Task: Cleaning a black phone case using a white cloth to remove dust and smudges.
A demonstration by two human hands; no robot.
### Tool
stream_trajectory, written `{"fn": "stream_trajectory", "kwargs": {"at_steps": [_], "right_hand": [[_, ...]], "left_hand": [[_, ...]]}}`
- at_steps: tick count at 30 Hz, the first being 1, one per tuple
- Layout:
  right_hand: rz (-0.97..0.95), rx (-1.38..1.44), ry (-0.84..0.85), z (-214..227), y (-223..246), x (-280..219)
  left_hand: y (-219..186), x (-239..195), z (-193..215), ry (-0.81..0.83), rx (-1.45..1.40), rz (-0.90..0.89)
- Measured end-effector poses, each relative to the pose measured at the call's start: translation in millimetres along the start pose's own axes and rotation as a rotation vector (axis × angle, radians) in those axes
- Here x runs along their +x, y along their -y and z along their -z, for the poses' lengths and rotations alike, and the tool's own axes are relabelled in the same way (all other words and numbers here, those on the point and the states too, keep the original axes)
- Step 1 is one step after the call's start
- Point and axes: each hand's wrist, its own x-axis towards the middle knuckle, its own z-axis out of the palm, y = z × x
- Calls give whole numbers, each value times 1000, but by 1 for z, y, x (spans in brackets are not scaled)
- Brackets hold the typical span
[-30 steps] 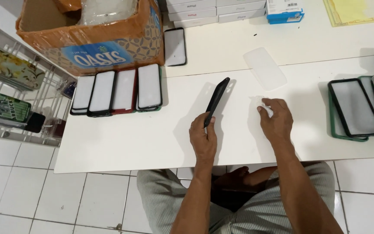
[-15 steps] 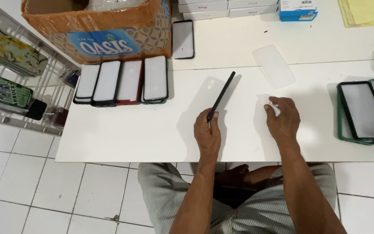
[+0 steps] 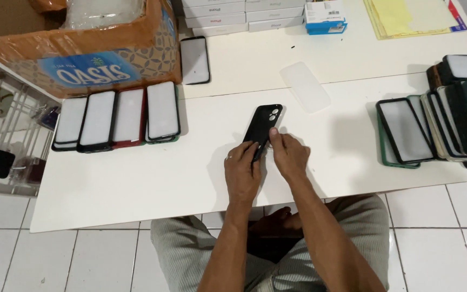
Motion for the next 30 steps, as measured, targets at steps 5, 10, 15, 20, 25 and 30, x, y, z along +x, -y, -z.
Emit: {"fn": "stream_trajectory", "kwargs": {"at_steps": [5, 10, 15, 20, 25, 30], "right_hand": [[13, -8, 35, 17, 30, -18], [76, 5, -17, -3, -2, -4], [228, 44, -104, -9, -5, -21], [409, -69, -143, -2, 4, -31], [412, -111, -150, -12, -5, -26], [374, -114, -161, -16, -10, -22]], "left_hand": [[7, -4, -4, 60, 60, 15], [-1, -2, 2, 72, 34, 27], [-3, 3, 6, -16, -114, 50], [-15, 4, 18, -127, -330, 165], [-13, 3, 18, -180, -412, 222], [-21, 5, 25, -185, -427, 231]]}}
